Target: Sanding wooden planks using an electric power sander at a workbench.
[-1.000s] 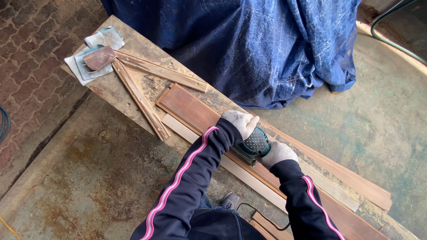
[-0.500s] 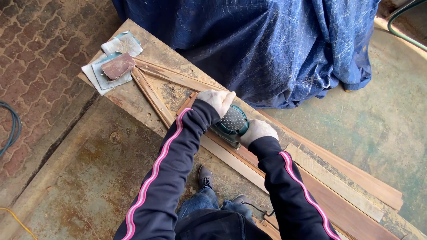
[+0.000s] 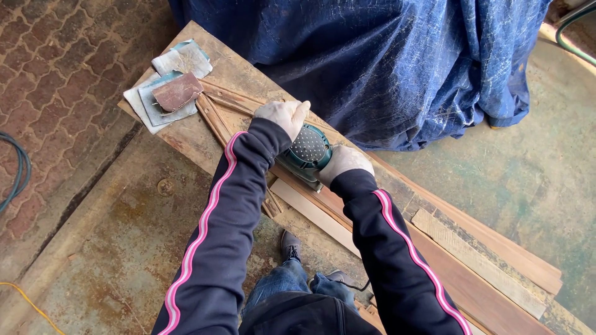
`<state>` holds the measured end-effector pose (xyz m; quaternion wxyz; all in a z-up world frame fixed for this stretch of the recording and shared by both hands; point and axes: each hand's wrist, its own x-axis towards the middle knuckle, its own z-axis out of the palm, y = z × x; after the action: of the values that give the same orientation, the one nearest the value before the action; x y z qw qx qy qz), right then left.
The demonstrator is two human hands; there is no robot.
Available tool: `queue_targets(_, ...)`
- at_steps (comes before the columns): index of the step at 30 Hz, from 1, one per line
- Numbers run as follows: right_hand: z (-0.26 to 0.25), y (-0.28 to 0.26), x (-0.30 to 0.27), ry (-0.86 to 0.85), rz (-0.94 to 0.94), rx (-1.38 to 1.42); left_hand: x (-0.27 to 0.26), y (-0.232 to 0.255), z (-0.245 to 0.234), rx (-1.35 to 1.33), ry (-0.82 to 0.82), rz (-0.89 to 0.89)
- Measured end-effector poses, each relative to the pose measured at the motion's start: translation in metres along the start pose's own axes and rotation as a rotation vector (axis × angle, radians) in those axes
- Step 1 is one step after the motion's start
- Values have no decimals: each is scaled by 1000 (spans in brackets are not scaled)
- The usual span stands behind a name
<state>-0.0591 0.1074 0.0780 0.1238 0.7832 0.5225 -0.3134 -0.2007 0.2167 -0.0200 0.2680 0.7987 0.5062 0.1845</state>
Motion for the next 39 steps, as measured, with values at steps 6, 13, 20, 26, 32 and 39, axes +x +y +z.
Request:
queue_targets(6, 17, 13, -13, 8, -16, 9, -28, 13, -8, -85, -19, -21)
queue_targets(13, 24, 14, -27, -12, -14, 36, -51, 14, -7, -244, 70, 72)
queue_targets(20, 6, -4, -6, 27, -18, -1, -18, 3, -15, -132, -3, -37)
queue_targets(26, 3, -7, -6, 11, -39, 0, -19, 1, -19, -122, 59, 41)
queue_targets(32, 19, 5, -22, -1, -34, -15, -48, 9, -16, -185, 40, 38)
queue_targets(39, 12, -4, -19, -1, -38, 21, -38, 8, -24, -258, 50, 22)
